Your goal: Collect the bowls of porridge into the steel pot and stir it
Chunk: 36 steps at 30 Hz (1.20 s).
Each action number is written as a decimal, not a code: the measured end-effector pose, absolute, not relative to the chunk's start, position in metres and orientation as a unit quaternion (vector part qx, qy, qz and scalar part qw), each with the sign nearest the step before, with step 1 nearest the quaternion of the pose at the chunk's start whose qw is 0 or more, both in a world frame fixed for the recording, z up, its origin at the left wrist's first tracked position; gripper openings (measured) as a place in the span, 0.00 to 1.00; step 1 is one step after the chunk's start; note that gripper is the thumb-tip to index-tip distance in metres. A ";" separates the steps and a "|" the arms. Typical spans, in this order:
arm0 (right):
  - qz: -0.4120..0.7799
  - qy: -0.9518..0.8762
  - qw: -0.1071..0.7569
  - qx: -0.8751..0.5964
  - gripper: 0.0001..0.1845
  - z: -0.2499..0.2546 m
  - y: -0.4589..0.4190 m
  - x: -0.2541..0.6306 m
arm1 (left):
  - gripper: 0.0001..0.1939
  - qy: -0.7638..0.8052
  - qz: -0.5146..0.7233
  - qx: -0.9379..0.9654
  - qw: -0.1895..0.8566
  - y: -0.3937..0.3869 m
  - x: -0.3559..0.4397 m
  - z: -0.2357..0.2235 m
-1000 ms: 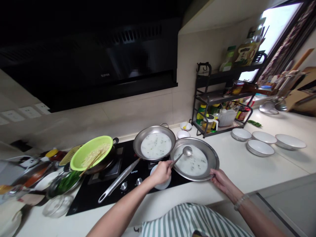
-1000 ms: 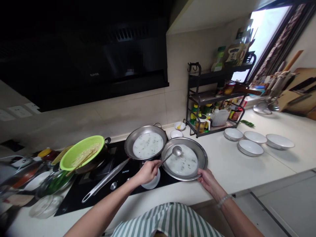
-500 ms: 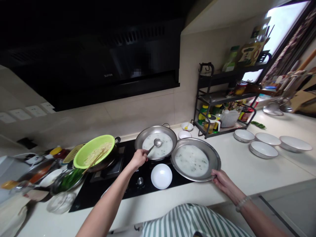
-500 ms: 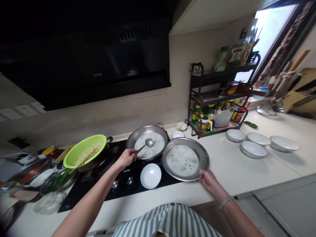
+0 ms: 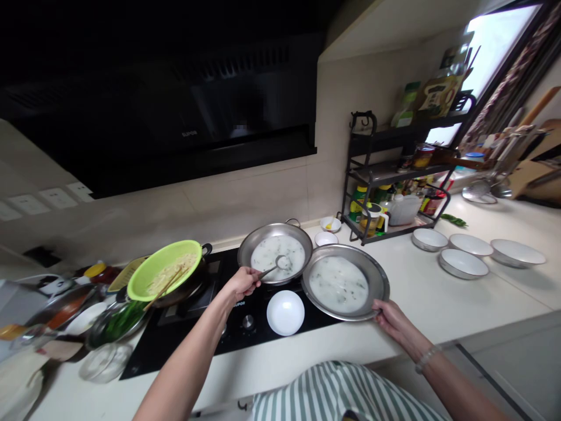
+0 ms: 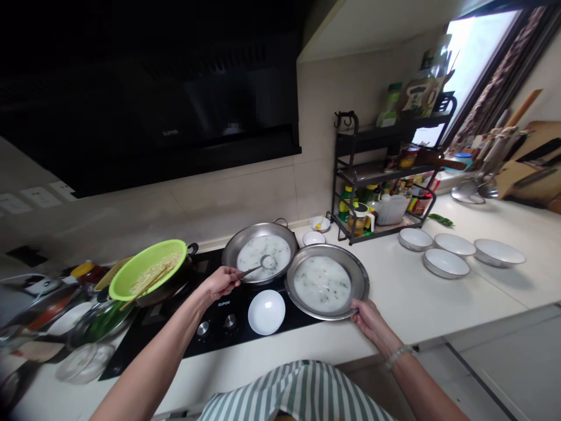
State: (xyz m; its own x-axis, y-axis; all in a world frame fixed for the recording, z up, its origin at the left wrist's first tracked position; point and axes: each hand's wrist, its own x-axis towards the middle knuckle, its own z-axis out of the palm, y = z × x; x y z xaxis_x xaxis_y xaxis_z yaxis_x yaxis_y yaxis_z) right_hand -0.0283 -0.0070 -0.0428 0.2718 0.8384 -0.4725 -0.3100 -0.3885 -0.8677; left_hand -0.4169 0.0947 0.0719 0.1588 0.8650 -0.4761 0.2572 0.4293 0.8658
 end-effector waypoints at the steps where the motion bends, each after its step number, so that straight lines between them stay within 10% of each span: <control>1: 0.563 -0.210 0.512 -0.613 0.07 -0.042 -0.007 -0.028 | 0.08 0.593 0.259 0.462 0.607 0.095 -0.419 0.072; 36: 0.565 -0.173 0.525 -0.612 0.08 -0.037 -0.008 -0.033 | 0.11 0.492 0.234 0.481 0.687 0.062 -0.374 0.103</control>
State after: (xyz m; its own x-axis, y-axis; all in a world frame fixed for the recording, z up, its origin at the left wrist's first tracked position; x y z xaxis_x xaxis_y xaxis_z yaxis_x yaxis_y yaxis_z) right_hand -0.0326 -0.0077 -0.0368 0.3009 0.8062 -0.5095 -0.3817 -0.3878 -0.8390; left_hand -0.3737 0.0620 0.1027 0.4067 0.7947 -0.4506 0.1525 0.4273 0.8912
